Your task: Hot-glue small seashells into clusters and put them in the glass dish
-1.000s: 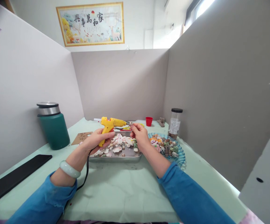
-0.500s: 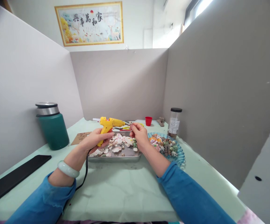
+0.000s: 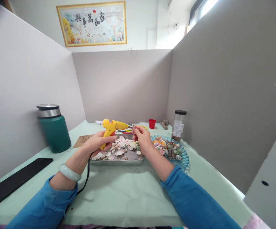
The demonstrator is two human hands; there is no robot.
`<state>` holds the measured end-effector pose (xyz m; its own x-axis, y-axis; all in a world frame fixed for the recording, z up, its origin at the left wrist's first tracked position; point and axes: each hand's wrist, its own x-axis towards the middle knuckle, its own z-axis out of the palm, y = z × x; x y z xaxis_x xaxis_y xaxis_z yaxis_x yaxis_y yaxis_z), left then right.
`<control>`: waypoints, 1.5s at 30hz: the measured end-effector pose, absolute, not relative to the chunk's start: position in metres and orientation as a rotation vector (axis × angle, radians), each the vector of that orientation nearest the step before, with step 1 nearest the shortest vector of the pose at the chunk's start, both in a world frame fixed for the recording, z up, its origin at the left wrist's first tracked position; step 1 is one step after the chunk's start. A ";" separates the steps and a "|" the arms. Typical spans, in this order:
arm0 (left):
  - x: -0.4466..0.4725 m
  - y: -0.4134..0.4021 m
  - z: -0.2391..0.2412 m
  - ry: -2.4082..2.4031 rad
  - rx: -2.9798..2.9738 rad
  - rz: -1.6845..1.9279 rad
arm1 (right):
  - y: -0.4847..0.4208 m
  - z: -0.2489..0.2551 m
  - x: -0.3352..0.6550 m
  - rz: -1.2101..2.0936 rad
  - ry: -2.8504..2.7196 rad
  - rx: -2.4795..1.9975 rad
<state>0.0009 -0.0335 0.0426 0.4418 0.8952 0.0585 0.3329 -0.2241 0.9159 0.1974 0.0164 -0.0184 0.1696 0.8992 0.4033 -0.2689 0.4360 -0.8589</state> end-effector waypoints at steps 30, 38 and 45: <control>-0.001 -0.034 0.044 1.062 1.810 0.758 | 0.016 -0.019 0.197 0.910 -1.111 -0.754; -0.002 -0.034 0.044 1.076 1.816 0.770 | 0.018 -0.020 0.199 0.935 -1.073 -0.739; -0.002 -0.032 0.043 1.090 1.801 0.782 | 0.016 -0.018 0.198 0.934 -1.083 -0.754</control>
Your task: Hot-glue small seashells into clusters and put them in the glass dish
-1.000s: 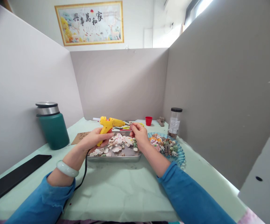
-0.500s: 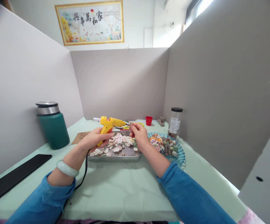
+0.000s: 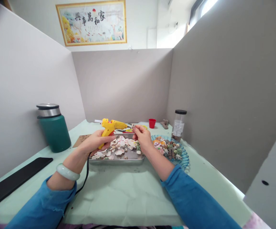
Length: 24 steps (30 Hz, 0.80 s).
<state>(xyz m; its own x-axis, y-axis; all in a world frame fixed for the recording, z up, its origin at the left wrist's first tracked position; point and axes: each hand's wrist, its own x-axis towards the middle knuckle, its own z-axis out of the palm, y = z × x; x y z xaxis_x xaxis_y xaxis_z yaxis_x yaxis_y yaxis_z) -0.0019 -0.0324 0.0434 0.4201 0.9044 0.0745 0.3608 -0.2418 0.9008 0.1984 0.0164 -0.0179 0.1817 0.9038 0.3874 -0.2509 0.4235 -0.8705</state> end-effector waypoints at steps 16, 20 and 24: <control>-0.002 -0.033 0.043 1.089 1.840 0.771 | 0.015 -0.018 0.197 0.930 -1.099 -0.760; -0.002 -0.033 0.043 1.085 1.855 0.760 | 0.016 -0.018 0.198 0.931 -1.079 -0.758; -0.003 -0.031 0.042 1.065 1.836 0.790 | 0.016 -0.019 0.198 0.931 -1.087 -0.751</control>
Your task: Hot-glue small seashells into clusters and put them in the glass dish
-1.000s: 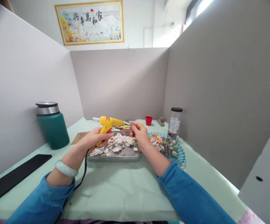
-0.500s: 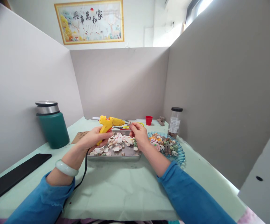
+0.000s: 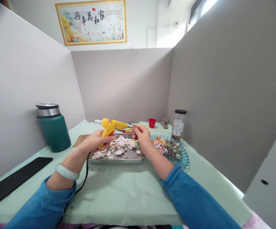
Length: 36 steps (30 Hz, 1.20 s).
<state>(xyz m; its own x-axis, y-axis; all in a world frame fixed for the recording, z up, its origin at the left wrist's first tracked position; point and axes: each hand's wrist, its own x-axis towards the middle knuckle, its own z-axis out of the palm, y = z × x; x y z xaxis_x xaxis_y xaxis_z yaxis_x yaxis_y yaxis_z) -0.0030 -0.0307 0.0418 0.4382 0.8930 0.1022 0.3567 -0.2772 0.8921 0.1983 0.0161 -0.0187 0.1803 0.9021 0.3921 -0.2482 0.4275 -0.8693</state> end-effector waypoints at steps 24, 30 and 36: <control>-0.028 0.007 0.008 2.214 2.554 -0.038 | 0.017 -0.018 0.201 0.932 -1.076 -0.771; -0.007 -0.007 0.015 2.076 2.809 0.198 | 0.015 -0.018 0.199 0.936 -1.083 -0.784; 0.036 -0.011 0.014 1.322 2.946 0.003 | 0.013 -0.017 0.197 0.936 -1.090 -0.773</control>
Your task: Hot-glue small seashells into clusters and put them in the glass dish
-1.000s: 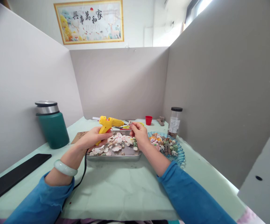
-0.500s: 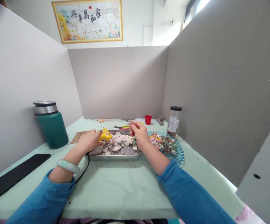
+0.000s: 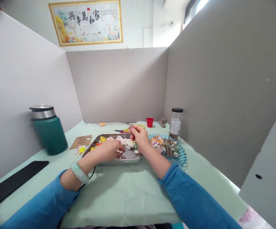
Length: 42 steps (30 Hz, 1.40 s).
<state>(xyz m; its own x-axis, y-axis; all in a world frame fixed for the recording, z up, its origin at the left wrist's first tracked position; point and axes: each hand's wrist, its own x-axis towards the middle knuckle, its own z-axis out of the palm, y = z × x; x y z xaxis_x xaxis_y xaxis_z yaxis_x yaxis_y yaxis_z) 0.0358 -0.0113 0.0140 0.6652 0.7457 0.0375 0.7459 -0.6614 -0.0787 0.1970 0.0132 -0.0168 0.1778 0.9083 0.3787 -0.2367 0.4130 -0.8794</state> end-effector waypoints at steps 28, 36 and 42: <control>0.057 0.003 0.008 -1.479 -2.620 0.119 | 0.011 -0.014 0.196 0.976 -1.089 -0.772; 0.044 0.015 0.014 -1.517 -2.546 0.056 | 0.009 -0.014 0.195 0.969 -1.094 -0.776; 0.041 0.006 0.018 -1.421 -2.682 0.222 | 0.007 -0.011 0.195 0.973 -1.079 -0.804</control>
<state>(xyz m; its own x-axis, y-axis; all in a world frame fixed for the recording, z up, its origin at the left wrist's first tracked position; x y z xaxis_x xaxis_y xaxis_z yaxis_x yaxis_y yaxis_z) 0.0409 0.0061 0.0176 0.5544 0.8281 -0.0824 0.8138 -0.5602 -0.1548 0.1946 0.0068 -0.0111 0.1662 0.9264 0.3380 -0.2407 0.3705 -0.8971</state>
